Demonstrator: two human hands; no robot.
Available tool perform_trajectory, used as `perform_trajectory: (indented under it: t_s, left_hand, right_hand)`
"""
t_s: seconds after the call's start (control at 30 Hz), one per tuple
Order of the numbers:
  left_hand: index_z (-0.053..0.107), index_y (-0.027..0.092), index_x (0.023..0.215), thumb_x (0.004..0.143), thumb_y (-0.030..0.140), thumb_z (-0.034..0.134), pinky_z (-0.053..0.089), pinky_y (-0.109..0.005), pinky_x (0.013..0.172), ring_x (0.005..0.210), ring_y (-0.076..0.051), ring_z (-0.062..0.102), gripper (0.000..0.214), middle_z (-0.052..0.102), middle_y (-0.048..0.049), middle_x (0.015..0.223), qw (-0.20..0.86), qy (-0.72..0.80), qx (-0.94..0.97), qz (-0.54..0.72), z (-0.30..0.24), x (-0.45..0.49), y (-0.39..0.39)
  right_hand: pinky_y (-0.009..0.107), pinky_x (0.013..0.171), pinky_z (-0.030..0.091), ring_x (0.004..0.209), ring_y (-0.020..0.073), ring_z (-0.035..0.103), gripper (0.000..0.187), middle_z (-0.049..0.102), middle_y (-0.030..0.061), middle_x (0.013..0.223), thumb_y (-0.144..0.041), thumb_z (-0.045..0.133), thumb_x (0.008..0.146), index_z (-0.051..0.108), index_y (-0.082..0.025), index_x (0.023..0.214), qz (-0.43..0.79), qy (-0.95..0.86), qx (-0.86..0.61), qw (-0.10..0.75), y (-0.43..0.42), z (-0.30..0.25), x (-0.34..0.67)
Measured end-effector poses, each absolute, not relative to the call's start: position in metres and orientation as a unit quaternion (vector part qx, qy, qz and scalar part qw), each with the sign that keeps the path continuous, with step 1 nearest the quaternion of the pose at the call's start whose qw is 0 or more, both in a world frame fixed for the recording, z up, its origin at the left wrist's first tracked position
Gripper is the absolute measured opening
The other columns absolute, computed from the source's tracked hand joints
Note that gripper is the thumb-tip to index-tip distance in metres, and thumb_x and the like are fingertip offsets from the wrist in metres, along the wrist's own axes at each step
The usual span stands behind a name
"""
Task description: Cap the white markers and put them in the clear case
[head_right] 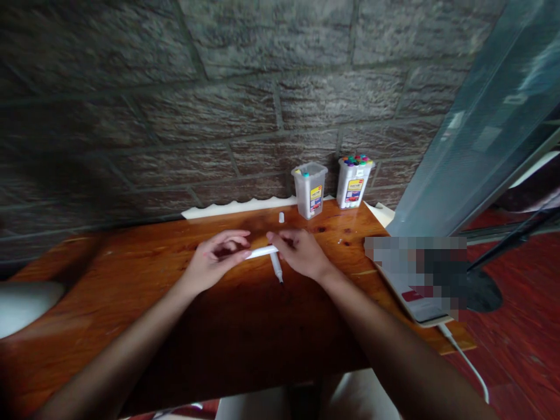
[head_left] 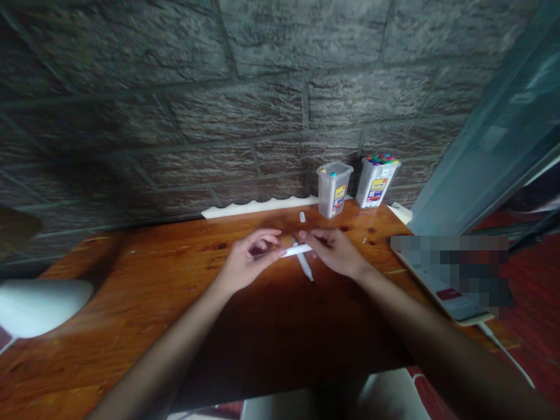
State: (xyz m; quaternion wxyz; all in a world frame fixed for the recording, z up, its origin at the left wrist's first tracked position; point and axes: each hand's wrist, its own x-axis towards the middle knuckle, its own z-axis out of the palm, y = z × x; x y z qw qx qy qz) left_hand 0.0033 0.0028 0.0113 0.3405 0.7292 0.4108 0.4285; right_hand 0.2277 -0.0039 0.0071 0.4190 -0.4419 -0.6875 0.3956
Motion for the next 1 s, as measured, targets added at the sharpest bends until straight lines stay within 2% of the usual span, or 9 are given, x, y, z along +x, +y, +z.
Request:
perform_trajectory:
  t_s: [0.1,0.27,0.33,0.5,0.7,0.8,0.9,0.93,1.0]
  left_hand:
    - [0.066,0.016,0.111,0.085,0.048,0.064,0.045,-0.022,0.051,0.062,-0.013,0.059,0.041,0.071,-0.0070,0.091,0.420,0.429,0.642,0.476,0.012,0.001,0.009]
    - [0.070,0.011,0.092,0.083,0.051,0.064,0.036,-0.020,0.045,0.046,-0.008,0.046,0.042,0.064,-0.0025,0.062,0.471,0.463,0.586,0.470,0.006,0.000,0.015]
    - [0.070,0.011,0.083,0.084,0.052,0.063,0.033,-0.020,0.044,0.043,-0.007,0.042,0.042,0.064,-0.0029,0.060,0.498,0.460,0.570,0.464,0.005,0.001,0.015]
    - [0.067,0.011,0.066,0.081,0.049,0.068,0.032,-0.019,0.045,0.045,-0.005,0.042,0.041,0.061,-0.0019,0.057,0.525,0.430,0.554,0.483,0.008,0.001,0.012]
    - [0.072,0.012,0.088,0.076,0.047,0.074,0.037,-0.019,0.045,0.049,-0.008,0.047,0.037,0.065,-0.0026,0.066,0.595,0.403,0.455,0.527,0.013,0.005,0.015]
    - [0.065,0.014,0.069,0.079,0.043,0.071,0.035,-0.019,0.042,0.046,-0.007,0.043,0.031,0.058,-0.0002,0.057,0.593,0.399,0.405,0.570,0.012,0.007,0.019]
    - [0.044,0.017,0.048,0.077,0.036,0.075,0.028,-0.018,0.038,0.039,-0.006,0.032,0.046,0.035,0.0058,0.041,0.569,0.390,0.419,0.591,0.008,0.007,0.020]
    - [0.042,0.017,0.047,0.076,0.036,0.075,0.028,-0.018,0.038,0.039,-0.006,0.031,0.048,0.033,0.0062,0.041,0.567,0.389,0.432,0.583,0.007,0.007,0.020]
    - [0.053,0.015,0.054,0.074,0.039,0.076,0.032,-0.019,0.041,0.043,-0.006,0.038,0.039,0.047,0.0032,0.047,0.566,0.396,0.460,0.558,0.003,0.007,0.020]
  right_hand:
    - [0.024,0.051,0.028,0.051,0.0079,0.037,0.045,0.045,-0.0051,0.056,-0.058,0.059,0.083,0.059,-0.017,0.066,0.438,-0.616,-0.438,0.487,0.001,0.008,0.231]
    - [0.023,0.051,0.035,0.057,0.0091,0.047,0.041,0.055,-0.0025,0.066,-0.055,0.074,0.071,0.067,-0.017,0.082,0.502,-0.510,-0.419,0.558,0.007,0.007,0.233]
    - [0.022,0.051,0.037,0.057,0.0093,0.049,0.042,0.056,-0.0022,0.065,-0.054,0.076,0.068,0.068,-0.017,0.084,0.512,-0.488,-0.424,0.566,0.008,0.007,0.233]
    - [0.021,0.052,0.038,0.058,0.0088,0.051,0.043,0.061,-0.0012,0.069,-0.055,0.077,0.067,0.068,-0.017,0.085,0.523,-0.489,-0.440,0.542,0.007,0.008,0.233]
    - [0.021,0.048,0.029,0.050,0.0063,0.041,0.047,0.054,-0.0051,0.058,-0.062,0.064,0.078,0.069,-0.016,0.083,0.519,-0.641,-0.398,0.400,0.001,0.009,0.233]
    - [0.022,0.047,0.025,0.049,0.0061,0.036,0.048,0.048,-0.0064,0.056,-0.063,0.061,0.079,0.067,-0.016,0.081,0.501,-0.626,-0.421,0.423,0.002,0.011,0.234]
    - [0.022,0.048,0.024,0.049,0.0064,0.036,0.048,0.046,-0.0069,0.057,-0.064,0.061,0.079,0.066,-0.016,0.085,0.506,-0.582,-0.437,0.463,0.004,0.014,0.235]
    - [0.023,0.048,0.024,0.049,0.0064,0.036,0.048,0.046,-0.0071,0.057,-0.063,0.061,0.078,0.066,-0.016,0.087,0.512,-0.570,-0.438,0.471,0.005,0.014,0.235]
    - [0.023,0.047,0.024,0.048,0.0063,0.035,0.048,0.046,-0.0075,0.057,-0.062,0.065,0.076,0.065,-0.017,0.091,0.526,-0.556,-0.432,0.477,0.005,0.013,0.235]
